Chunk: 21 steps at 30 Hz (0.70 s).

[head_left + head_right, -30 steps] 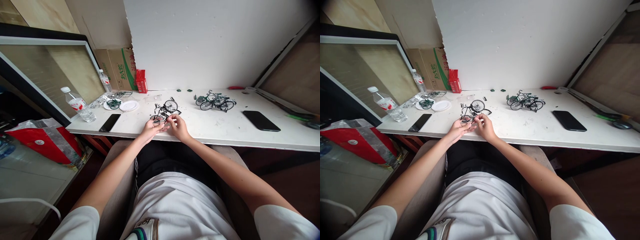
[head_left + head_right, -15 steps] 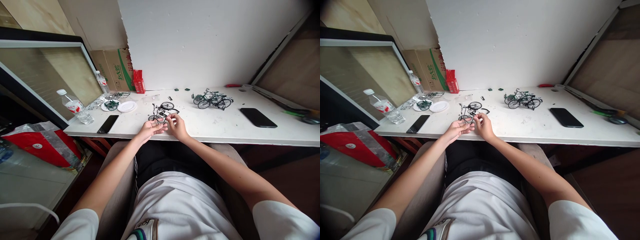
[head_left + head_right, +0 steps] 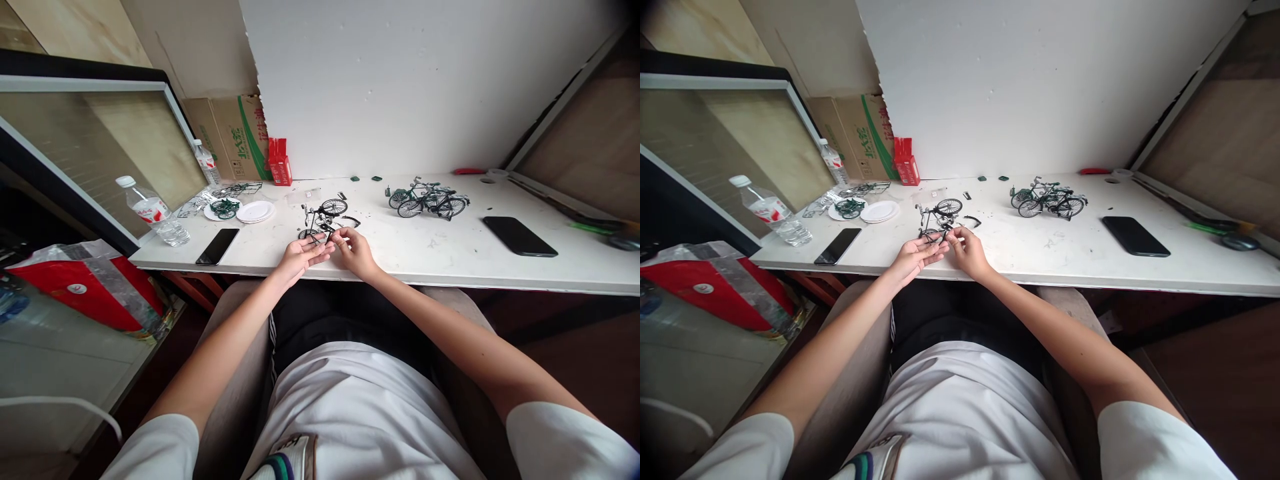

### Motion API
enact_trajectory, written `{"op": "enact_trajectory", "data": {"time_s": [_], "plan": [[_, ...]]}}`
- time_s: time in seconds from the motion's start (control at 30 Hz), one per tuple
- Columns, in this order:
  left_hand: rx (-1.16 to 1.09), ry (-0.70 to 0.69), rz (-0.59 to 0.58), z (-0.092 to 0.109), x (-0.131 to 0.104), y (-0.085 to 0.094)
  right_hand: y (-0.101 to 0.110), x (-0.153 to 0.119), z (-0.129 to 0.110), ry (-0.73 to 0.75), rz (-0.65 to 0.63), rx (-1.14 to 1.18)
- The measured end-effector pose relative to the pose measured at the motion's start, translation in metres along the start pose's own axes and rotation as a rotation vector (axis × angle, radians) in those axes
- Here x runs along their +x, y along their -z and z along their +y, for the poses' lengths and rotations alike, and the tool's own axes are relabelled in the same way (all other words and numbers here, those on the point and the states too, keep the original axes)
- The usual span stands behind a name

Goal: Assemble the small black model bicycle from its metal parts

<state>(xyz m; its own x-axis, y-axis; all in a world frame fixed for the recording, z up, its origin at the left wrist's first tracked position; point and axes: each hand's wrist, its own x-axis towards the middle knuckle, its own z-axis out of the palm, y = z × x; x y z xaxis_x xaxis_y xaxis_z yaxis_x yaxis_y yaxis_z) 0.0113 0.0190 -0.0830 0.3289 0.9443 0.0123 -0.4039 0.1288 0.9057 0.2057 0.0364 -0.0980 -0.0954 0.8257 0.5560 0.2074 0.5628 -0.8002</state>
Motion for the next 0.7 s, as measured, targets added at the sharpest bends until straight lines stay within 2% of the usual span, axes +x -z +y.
{"op": "enact_trajectory", "data": {"time_s": [0.7], "plan": [[0.008, -0.068, 0.08, -0.005, -0.0021, -0.0092, 0.0, 0.0022, 0.0046, -0.07, -0.015, -0.01]]}}
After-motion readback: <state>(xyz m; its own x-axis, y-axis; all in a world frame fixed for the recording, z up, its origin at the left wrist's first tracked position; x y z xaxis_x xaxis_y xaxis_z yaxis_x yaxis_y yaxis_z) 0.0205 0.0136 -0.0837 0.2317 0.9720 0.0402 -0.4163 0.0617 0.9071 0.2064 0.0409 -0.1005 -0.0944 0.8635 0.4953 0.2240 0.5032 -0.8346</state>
